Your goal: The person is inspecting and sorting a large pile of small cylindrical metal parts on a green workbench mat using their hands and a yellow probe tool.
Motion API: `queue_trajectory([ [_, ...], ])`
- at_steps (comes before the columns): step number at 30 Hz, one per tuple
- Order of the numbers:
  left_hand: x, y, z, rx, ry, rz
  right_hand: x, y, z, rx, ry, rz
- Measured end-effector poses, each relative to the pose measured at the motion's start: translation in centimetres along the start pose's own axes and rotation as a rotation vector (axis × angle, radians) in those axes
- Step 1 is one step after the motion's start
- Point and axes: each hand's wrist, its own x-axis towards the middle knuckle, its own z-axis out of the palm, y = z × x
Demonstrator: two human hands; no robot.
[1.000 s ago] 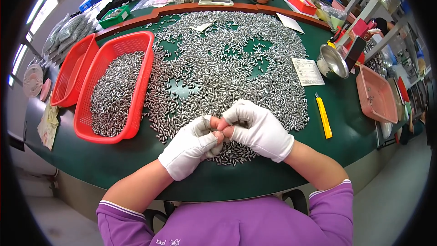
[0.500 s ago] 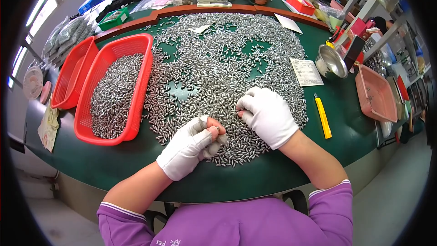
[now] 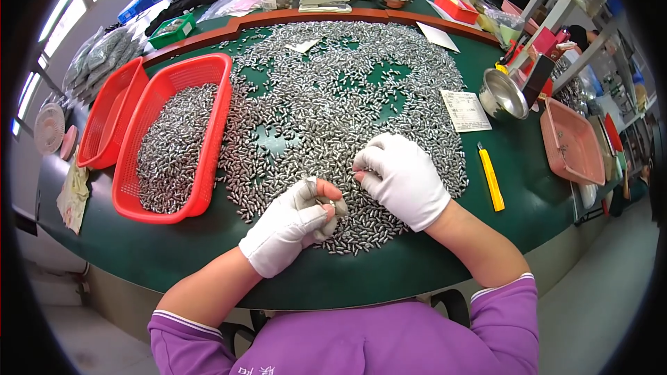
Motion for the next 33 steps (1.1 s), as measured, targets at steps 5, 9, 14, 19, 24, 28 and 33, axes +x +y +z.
queue_trajectory([
  [5, 0.0, -0.2, -0.3, -0.063, 0.003, 0.001, 0.0, -2.2, -1.3, 0.691, -0.012, 0.176],
  [9, 0.1, -0.5, -0.7, -0.07, -0.024, 0.027, -0.3, -2.5, -0.5, 0.698, 0.024, 0.046],
  [14, 0.1, -0.2, -0.3, -0.044, 0.029, 0.011, -0.3, -2.7, -0.9, 0.561, 0.036, 0.018],
  [19, 0.1, -0.3, -0.8, -0.062, 0.005, 0.044, 0.1, -0.7, -1.3, 0.103, 0.066, 0.012],
  [24, 0.2, -0.5, -0.8, -0.063, -0.007, 0.062, -0.3, 0.8, 0.1, -0.066, -0.068, 0.052],
  [28, 0.1, -0.4, -0.8, -0.07, -0.007, 0.064, -0.1, 0.4, 0.0, -0.134, -0.061, 0.022],
  [33, 0.1, -0.3, -0.6, -0.09, -0.04, 0.046, 0.2, -0.4, -0.4, 0.183, 0.109, -0.032],
])
